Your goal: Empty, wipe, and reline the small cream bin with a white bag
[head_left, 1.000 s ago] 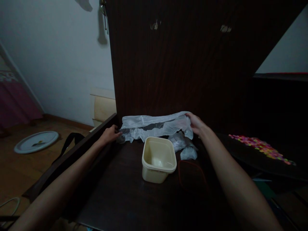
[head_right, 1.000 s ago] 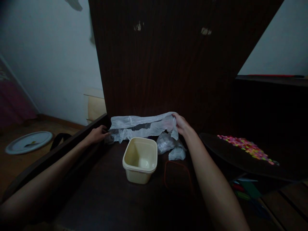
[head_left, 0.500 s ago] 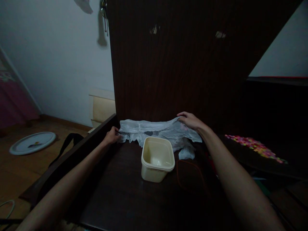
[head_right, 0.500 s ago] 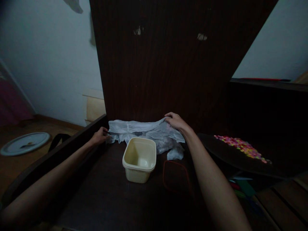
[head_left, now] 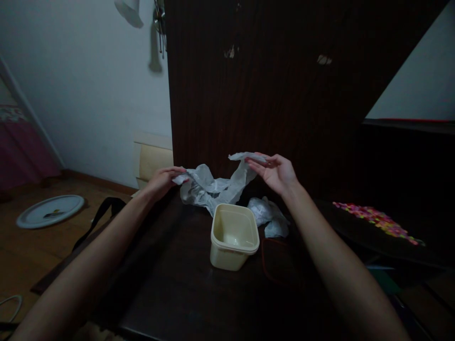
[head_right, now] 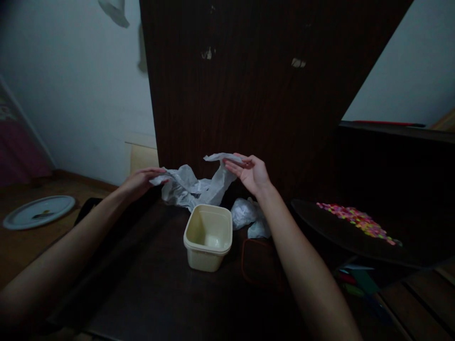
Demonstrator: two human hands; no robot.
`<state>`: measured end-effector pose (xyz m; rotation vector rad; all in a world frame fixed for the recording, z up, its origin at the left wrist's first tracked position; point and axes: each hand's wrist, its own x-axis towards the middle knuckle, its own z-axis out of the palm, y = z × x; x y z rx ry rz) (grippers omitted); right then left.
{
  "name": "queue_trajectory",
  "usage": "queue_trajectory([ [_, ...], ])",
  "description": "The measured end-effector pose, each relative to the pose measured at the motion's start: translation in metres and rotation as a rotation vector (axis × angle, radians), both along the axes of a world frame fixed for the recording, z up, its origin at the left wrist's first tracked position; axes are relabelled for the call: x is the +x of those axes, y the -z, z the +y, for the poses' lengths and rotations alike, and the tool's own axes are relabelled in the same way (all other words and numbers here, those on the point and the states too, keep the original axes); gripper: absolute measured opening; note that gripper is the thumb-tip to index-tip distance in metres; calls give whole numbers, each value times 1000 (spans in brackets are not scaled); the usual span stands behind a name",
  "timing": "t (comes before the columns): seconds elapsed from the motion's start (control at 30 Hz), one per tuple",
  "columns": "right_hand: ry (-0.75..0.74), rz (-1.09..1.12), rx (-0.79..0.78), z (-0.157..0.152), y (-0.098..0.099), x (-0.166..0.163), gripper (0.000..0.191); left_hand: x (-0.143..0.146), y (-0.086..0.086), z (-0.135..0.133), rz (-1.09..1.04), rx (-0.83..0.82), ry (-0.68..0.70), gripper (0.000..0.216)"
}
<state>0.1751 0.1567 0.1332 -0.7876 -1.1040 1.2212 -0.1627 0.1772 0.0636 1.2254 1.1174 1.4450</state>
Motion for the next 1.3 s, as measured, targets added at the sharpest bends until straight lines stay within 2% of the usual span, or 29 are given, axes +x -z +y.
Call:
queue_trajectory([
  [0.1,-54,15,114,-3,-1,-11,38,4,-17,-9,-48,21,39,18],
  [0.17,-14,-74,140,-4,1,-17,45,8,-26,-14,-62,33,44,19],
  [0.27,63,-204,154,-4,5,-24,40,16,-36,-17,-106,58,79,18],
  [0.33,64,-244,175,-4,9,-31,33,23,-41,-18,-144,89,119,18],
  [0.43,7,-270,185,-6,14,-42,25,36,-45,-23,-85,167,187,41],
  [0.53,-60,-360,189,-9,16,-56,20,48,-48,-30,145,268,290,75],
  [0.63,-62,-550,294,-13,15,-67,21,59,-53,-35,370,372,371,92],
  [0.7,1,-715,411,-16,12,-72,22,64,-57,-37,506,454,332,81],
  [0.8,91,-901,495,-22,5,-71,24,67,-63,-36,675,548,164,36],
  [0.83,103,-941,495,-23,2,-68,24,66,-65,-35,688,564,115,28],
  [0.93,179,-1073,507,-26,-6,-58,19,60,-71,-34,566,604,39,22],
  [1.03,255,-1146,619,-23,-9,-47,14,56,-79,-34,337,655,56,16],
  [1.1,141,-1101,719,-17,-8,-43,27,55,-84,-33,167,681,101,14],
  [1.2,-147,-1030,781,-9,-4,-46,51,58,-91,-33,-55,706,171,19],
  [1.23,-221,-1037,770,-6,-2,-49,53,59,-93,-33,-105,716,190,21],
  [1.3,-313,-1105,711,0,1,-55,44,59,-98,-33,-154,733,221,24],
])
